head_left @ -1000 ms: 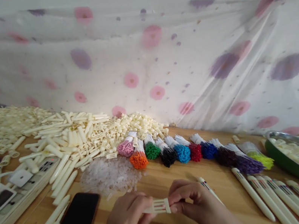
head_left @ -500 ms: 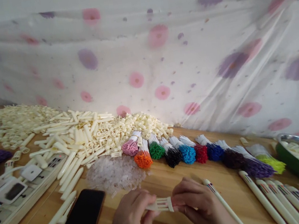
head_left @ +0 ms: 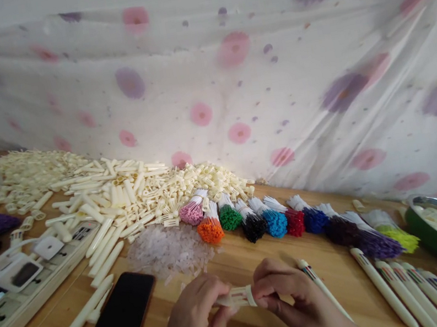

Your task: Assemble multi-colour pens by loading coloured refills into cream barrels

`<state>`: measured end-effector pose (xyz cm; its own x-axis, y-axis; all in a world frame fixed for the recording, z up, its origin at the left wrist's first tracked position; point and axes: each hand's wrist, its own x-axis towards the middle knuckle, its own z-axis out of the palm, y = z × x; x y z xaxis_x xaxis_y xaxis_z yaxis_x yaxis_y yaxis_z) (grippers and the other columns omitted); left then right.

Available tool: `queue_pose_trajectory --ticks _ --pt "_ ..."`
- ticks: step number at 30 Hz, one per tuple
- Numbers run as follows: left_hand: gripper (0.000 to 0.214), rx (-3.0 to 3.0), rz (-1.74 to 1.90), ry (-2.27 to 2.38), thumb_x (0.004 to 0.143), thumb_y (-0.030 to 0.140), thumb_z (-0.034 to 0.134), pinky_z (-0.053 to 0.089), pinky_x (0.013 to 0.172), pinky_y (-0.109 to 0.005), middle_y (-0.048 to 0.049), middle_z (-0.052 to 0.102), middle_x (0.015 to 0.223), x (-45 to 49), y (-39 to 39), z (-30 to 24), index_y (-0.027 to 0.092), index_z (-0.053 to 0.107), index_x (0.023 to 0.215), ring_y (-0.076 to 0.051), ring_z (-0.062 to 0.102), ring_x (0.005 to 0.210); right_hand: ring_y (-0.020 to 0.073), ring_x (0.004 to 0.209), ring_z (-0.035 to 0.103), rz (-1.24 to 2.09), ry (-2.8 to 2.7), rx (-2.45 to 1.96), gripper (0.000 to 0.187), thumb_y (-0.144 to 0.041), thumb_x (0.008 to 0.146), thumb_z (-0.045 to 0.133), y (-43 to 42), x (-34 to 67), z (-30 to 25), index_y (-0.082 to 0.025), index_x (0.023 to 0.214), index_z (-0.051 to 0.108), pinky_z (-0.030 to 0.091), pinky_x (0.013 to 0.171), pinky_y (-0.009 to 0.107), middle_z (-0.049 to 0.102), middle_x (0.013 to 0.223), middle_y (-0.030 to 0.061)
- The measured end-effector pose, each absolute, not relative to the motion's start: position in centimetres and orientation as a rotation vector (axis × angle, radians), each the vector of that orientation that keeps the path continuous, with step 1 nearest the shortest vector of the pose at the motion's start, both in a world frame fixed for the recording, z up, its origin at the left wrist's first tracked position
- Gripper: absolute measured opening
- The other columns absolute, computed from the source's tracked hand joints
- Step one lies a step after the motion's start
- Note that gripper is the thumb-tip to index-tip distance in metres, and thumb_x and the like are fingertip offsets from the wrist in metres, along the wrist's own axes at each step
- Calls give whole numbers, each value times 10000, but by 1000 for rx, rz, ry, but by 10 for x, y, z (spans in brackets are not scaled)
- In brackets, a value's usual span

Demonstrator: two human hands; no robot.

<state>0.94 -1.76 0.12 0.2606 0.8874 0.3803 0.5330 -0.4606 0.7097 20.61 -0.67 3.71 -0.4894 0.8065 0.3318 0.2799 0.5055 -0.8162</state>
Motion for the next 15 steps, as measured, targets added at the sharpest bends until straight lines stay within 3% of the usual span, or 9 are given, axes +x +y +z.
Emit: queue_pose_trajectory --ticks 5,11,15 --pt "192 1978 1022 1266 757 72 526 438 439 -132 1 658 813 9 -16 0 238 587 833 -156 628 758 169 843 555 831 -2125 -878 173 -98 832 543 -7 213 38 -190 950 630 441 717 276 582 898 71" --pt "138 1741 986 1317 733 137 546 462 499 -161 8 656 781 13 -19 8 238 610 802 -149 612 711 168 769 563 654 -2169 -903 168 -151 815 611 -6 213 37 -229 953 666 423 651 272 606 831 48" --pt "121 1617 958 1302 714 157 546 461 526 -180 9 646 775 14 -18 14 231 611 784 -150 600 703 162 752 568 718 -2144 -888 176 -131 827 579 -5 214 42 -228 934 679 424 631 267 613 806 47"
